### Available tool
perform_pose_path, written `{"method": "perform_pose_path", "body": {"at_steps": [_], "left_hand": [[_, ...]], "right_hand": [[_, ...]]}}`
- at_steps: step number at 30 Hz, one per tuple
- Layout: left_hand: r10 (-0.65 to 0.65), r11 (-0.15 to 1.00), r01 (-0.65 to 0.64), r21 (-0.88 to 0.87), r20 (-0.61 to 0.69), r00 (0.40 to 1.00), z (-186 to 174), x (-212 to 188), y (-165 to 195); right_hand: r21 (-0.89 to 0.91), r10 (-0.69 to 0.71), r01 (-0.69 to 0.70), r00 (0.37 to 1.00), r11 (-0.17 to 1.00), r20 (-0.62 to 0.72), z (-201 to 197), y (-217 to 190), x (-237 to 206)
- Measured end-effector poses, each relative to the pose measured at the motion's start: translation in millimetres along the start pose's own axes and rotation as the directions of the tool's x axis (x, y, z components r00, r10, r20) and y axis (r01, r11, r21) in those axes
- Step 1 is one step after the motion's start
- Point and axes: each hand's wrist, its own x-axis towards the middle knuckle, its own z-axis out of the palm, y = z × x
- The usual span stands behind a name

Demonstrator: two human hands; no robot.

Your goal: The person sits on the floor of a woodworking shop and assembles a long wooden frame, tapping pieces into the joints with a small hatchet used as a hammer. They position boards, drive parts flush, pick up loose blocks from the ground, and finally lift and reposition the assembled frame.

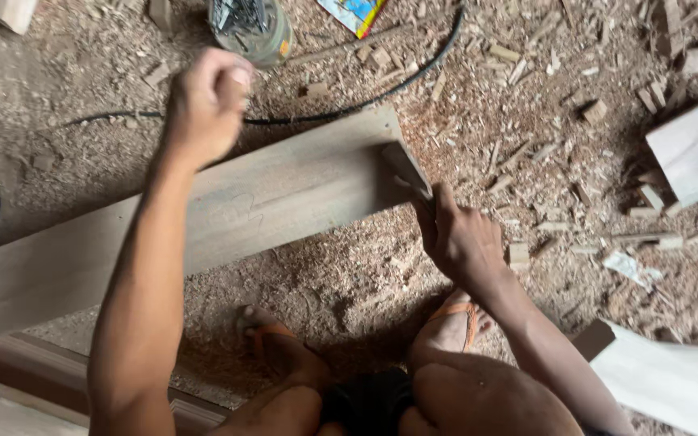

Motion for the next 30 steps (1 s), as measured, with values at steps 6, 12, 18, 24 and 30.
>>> {"method": "perform_pose_path", "body": {"at_steps": [6,12,18,24,30], "left_hand": [[0.086,0.957,-0.066,-0.283,0.056,0.995,104.7,-49.3,75.9],[0.433,0.875,-0.441,-0.198,-0.087,0.897,133.8,-68.5,107.2],[0.482,0.862,-0.491,-0.129,-0.097,0.871,135.7,-70.3,119.9],[0.472,0.876,-0.478,-0.068,-0.088,0.877,138.9,-74.3,120.1],[0.468,0.879,-0.473,-0.061,-0.079,0.88,146.0,-80.2,113.8]], "right_hand": [[0.208,-0.038,0.083,0.977,0.975,-0.212,13.4,14.2,-7.5],[0.323,0.056,0.053,0.946,0.945,-0.319,-19.3,12.3,-45.0],[0.424,0.25,-0.149,0.949,0.893,-0.193,-63.9,-16.8,-77.5],[0.306,0.03,0.117,0.899,0.945,-0.436,-76.2,-30.2,-83.6],[0.164,-0.184,0.29,0.864,0.943,-0.469,-76.6,-24.0,-83.6]]}}
